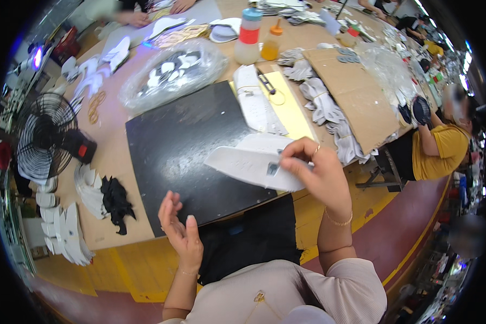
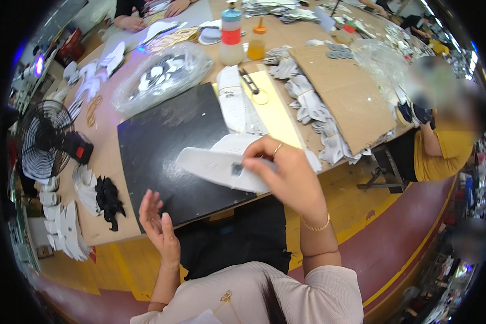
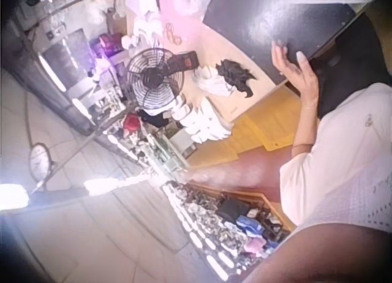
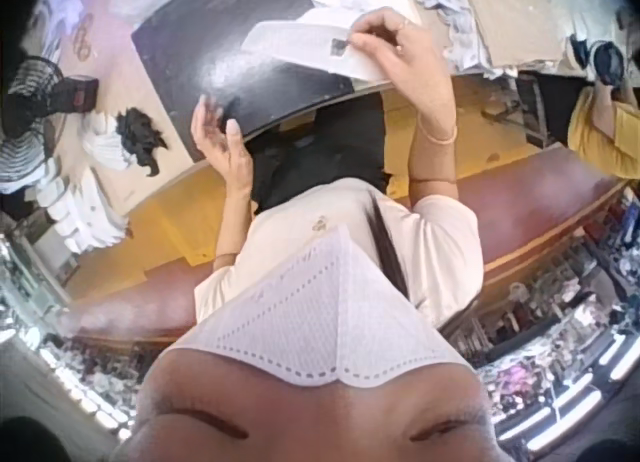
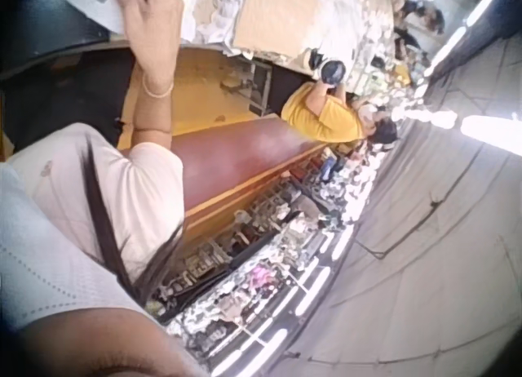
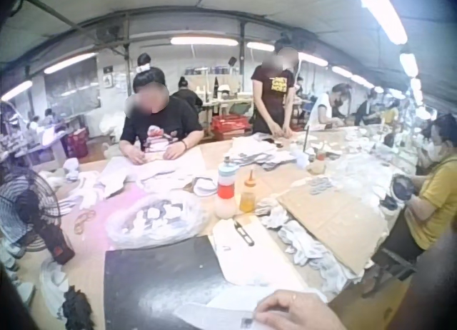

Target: The person repeatedly picks white fabric pieces and small dark inserts from a table, aligns the inserts into cutouts on the fabric, and stacks the assembled units. The person handles items one at a time and places finished pieces into a growing stack on the table.

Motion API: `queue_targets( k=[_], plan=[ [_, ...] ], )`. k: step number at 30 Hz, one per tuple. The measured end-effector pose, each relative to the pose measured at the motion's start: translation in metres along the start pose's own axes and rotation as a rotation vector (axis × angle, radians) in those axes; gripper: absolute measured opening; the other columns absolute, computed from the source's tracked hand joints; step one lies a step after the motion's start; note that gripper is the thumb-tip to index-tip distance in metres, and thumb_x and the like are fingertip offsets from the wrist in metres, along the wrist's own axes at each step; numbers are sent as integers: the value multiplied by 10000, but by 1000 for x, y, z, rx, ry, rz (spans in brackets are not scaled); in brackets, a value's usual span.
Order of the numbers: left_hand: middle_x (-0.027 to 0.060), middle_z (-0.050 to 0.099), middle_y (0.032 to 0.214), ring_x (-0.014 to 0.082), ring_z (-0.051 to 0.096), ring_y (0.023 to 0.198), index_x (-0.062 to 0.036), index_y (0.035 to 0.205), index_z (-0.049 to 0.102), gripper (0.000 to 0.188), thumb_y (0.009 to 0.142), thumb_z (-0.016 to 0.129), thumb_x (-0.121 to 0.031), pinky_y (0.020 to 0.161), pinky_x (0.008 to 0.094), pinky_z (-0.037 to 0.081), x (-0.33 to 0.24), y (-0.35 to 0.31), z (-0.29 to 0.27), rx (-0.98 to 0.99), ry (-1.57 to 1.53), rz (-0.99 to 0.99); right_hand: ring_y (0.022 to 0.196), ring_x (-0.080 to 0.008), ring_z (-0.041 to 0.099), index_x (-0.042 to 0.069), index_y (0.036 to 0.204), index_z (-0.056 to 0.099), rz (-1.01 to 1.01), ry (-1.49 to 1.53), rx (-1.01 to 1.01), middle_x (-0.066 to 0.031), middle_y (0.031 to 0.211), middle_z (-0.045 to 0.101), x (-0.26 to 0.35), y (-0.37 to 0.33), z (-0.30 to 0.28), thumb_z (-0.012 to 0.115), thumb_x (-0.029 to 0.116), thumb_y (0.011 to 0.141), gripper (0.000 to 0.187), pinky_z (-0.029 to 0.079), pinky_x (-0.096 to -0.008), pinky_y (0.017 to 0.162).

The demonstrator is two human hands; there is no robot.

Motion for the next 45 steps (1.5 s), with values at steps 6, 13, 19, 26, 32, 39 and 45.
queue_targets(
  k=[6,13,19,26,32,39,45],
  plan=[
    [201,438,1508,335,488,1354,-40,1498,427,579,966,644,-105,1098,432,409,-20,21,54,316,-24,15,1225,-372,585,0,1277,644,-40,-501,26,-239,1271,619,-95,25,-37,794,523,835,702,453,-430,1062],
    [270,501,1431,403,478,1325,51,1477,429,738,935,750,-335,1117,456,397,-9,103,120,563,222,-161,1226,-392,585,-65,1305,616,141,-474,443,-268,1241,631,-110,59,-47,757,800,690,1071,497,-446,1016],
    [267,516,1398,371,496,1321,70,1482,428,793,883,799,-294,1115,427,404,-13,107,131,580,160,-210,1185,-381,604,-46,1302,593,33,-594,521,-250,1224,627,-117,60,-46,797,774,647,1069,513,-448,983],
    [231,567,1248,360,572,1178,89,1446,474,846,781,864,-259,1025,428,470,-19,118,122,764,247,-199,1125,-333,642,-48,1242,586,146,-439,603,-229,1204,623,-106,50,-46,856,633,685,920,527,-397,932],
    [147,539,1162,303,568,1065,7,1351,582,760,705,922,-205,934,393,504,-30,125,122,893,303,-138,1044,-365,679,-46,1248,569,-110,-608,443,-221,1103,688,-98,27,-41,845,549,734,833,542,-425,880],
    [161,578,1232,309,591,1098,-63,1448,506,901,672,946,-191,936,405,515,-32,123,115,879,185,97,996,-353,698,-11,1176,567,-80,-707,412,-173,1003,705,-58,13,-38,857,466,722,719,551,-448,827],
    [144,640,1120,356,602,1080,-86,1486,480,989,614,946,-126,892,447,490,-68,118,57,701,345,49,998,-313,674,46,1140,574,-540,-852,207,-109,1008,654,-2,13,-6,891,302,687,609,545,-431,807]
  ],
)
Point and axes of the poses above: each hand's wrist, its own y-axis towards the middle knuckle, its own z-axis out of the palm, x = y × z, the point moved 1 cm from there along y, towards the middle knuckle
